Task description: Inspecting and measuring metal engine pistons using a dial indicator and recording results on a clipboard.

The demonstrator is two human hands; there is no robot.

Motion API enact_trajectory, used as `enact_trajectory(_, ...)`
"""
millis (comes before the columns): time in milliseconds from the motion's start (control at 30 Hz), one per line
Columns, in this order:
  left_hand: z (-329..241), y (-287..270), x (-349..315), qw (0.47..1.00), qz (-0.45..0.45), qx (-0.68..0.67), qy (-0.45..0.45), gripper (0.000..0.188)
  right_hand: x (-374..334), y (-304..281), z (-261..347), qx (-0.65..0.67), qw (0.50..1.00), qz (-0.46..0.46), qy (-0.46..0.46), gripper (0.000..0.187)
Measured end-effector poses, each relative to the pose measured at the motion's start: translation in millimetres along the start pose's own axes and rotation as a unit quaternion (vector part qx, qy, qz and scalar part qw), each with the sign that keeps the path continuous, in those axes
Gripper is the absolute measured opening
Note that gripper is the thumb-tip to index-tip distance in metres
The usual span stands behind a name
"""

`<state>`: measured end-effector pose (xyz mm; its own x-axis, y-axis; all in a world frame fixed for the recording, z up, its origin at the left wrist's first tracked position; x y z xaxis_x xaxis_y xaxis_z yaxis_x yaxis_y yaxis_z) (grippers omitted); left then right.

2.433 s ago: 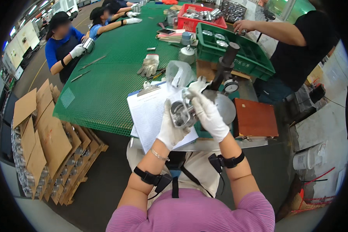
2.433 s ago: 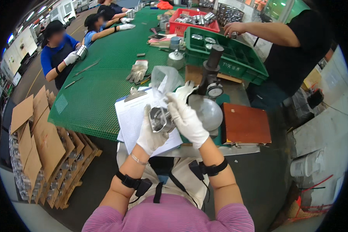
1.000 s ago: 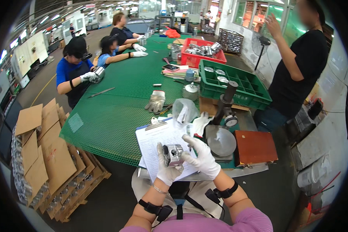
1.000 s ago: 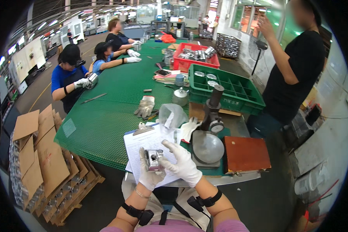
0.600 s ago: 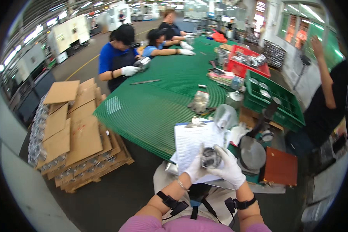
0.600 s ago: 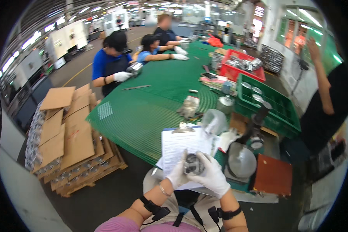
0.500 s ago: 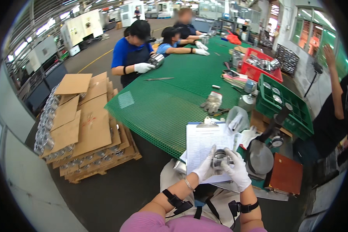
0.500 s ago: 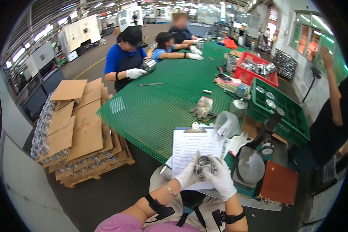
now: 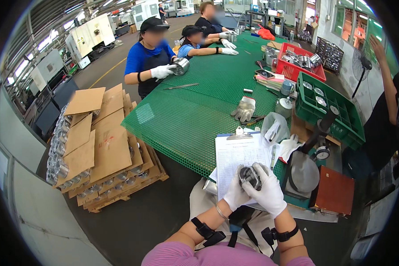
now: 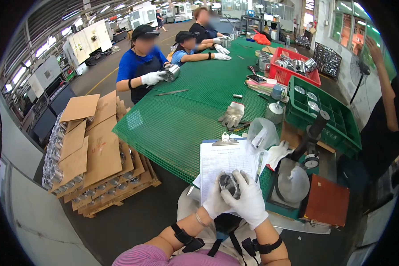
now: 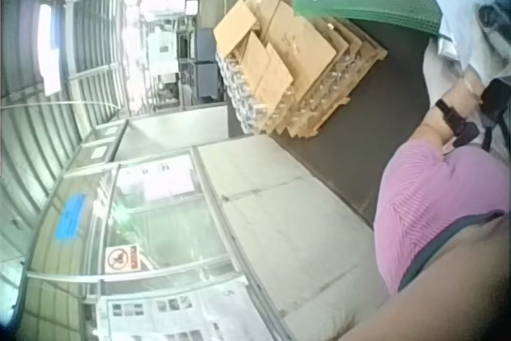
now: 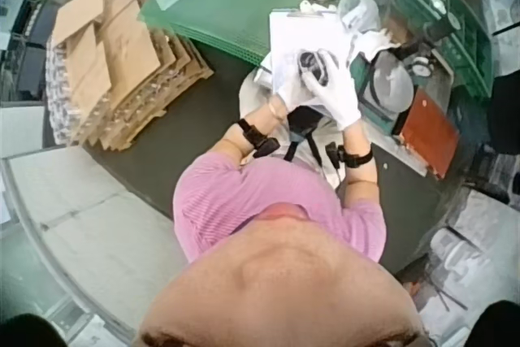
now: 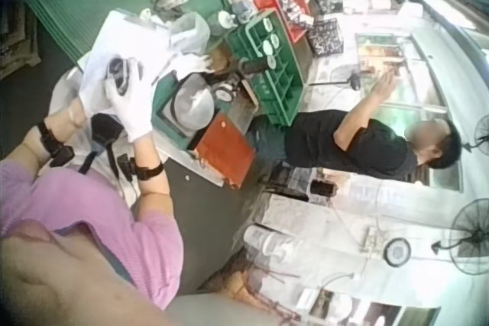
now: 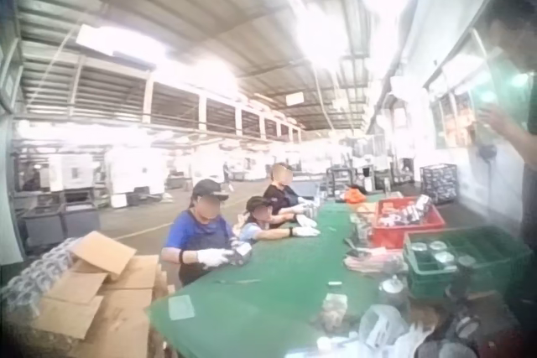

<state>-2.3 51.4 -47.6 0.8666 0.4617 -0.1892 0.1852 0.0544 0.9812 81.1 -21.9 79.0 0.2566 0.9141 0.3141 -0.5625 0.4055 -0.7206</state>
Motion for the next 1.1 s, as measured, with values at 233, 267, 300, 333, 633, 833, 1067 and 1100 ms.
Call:
enact_trajectory(233,-4.7,27.6,-10.9,0.999,-0.002,0.046,-0.012,0.049,-7.9,-13.0,-10.4,0.015,0.999,-0.022,0.039,0.055)
enact_trajectory(267,-4.0,25.5,-11.1,0.997,0.066,0.029,-0.031,0.052,-13.2,-9.7,-21.0,0.017,0.999,-0.035,0.034,0.053)
enact_trajectory(300,-2.1,30.3,-13.5,0.996,0.067,0.031,-0.05,0.052,-15.8,-13.7,-24.0,0.011,0.998,-0.046,0.049,0.053)
enact_trajectory(333,0.4,35.8,-16.7,0.996,0.04,0.061,-0.054,0.055,-15.2,-17.0,-24.3,0.025,0.998,-0.013,0.06,0.053)
enact_trajectory(633,9.6,18.0,-15.7,0.993,0.041,-0.027,-0.11,0.056,-20.9,-25.4,-25.0,0.058,0.993,0.01,0.105,0.054)
enact_trajectory(833,13.9,-1.9,-20.9,0.989,0.049,0.102,-0.094,0.055,-28.7,-35.8,-23.0,0.053,0.992,-0.058,0.1,0.052)
enact_trajectory(1067,15.1,6.1,-31.0,0.935,-0.111,0.329,-0.068,0.04,-40.7,-42.3,-37.2,0.11,0.977,-0.086,0.159,0.051)
enact_trajectory(1100,16.7,12.2,-30.5,0.932,-0.119,0.334,-0.072,0.04,-42.6,-44.4,-41.6,0.126,0.973,-0.095,0.169,0.052)
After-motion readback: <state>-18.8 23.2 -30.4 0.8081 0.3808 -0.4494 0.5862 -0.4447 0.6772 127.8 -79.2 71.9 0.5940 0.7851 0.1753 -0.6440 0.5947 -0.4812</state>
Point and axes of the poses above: each hand's wrist, its own x-axis towards the middle knuckle, its own y-axis out of the palm, z = x × y, the point moved 1 cm from there along x, towards the middle knuckle, and after that the axes turned 1 degree about -z, right-handed, at the moved point
